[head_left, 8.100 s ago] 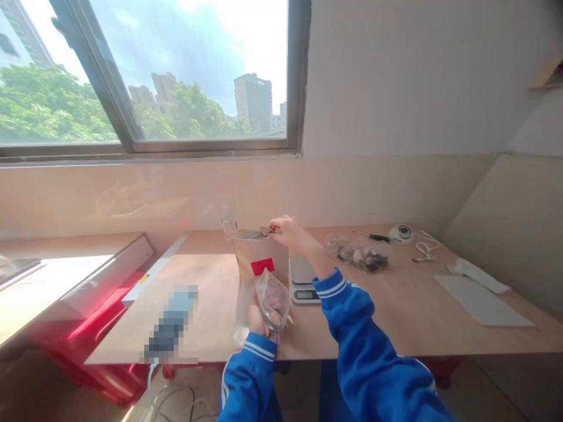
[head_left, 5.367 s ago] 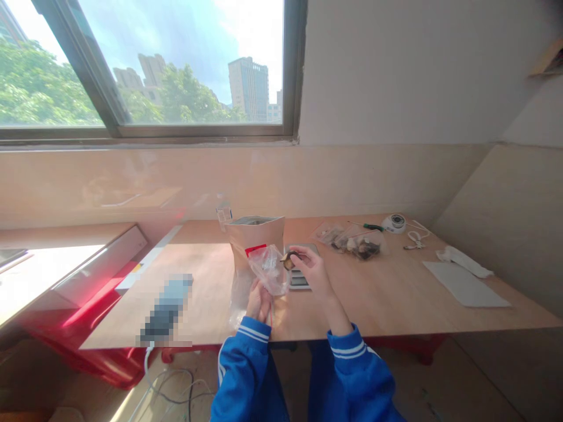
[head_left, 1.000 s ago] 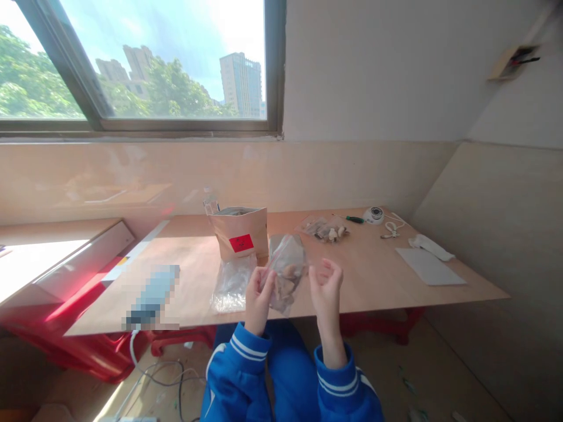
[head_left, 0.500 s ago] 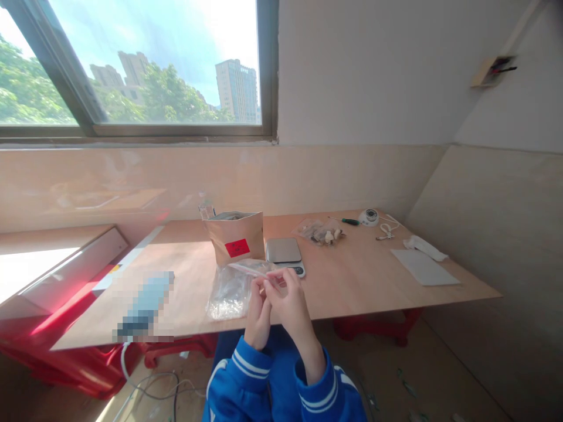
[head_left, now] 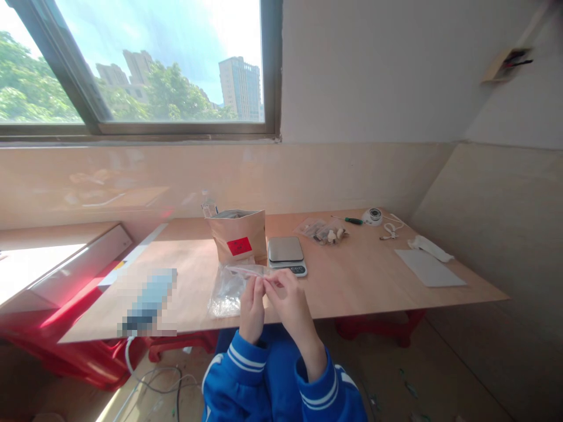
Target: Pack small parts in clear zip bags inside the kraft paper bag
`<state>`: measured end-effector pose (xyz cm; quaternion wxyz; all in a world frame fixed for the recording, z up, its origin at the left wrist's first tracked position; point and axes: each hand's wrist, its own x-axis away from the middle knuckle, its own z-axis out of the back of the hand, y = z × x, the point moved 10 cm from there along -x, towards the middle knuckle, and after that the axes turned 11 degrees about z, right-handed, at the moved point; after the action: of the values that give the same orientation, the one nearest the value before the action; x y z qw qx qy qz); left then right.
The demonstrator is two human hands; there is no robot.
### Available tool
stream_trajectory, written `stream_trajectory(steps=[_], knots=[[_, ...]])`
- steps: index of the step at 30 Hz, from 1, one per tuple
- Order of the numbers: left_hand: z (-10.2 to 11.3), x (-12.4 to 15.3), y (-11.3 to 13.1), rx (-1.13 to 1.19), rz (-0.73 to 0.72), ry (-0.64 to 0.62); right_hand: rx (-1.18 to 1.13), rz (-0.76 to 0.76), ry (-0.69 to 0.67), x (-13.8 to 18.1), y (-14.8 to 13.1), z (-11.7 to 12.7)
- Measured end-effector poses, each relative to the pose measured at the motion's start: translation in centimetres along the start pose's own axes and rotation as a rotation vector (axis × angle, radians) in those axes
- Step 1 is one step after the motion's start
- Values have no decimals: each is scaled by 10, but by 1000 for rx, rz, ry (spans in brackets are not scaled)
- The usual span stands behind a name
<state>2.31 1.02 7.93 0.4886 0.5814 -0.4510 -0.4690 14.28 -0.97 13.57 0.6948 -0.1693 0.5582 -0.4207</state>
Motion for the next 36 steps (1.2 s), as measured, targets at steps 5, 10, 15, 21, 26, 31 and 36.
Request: stream_trajectory(steps=[5,10,15,21,26,31,36], knots=[[-5,1,-1,-31,24,-62,-8,9,-57,-1,-5,8],[-8,5,6,-22,19,-112,-11,9,-59,0,-11,14],[-14,8,6,-1,44,-182,51,-15,-90,4,-9,12],[-22,15,21,-190,-106,-190,169,-63,-121,10,-6,9],[-30,18,30,-287,-165,-199,90,-98,-79,11,-2,16],[-32,16,30,-283,-139,-169,-155,-206,53,12,14,24],[-28,12,29,-297,-136,-95,-144,-192,90,13,18,23]])
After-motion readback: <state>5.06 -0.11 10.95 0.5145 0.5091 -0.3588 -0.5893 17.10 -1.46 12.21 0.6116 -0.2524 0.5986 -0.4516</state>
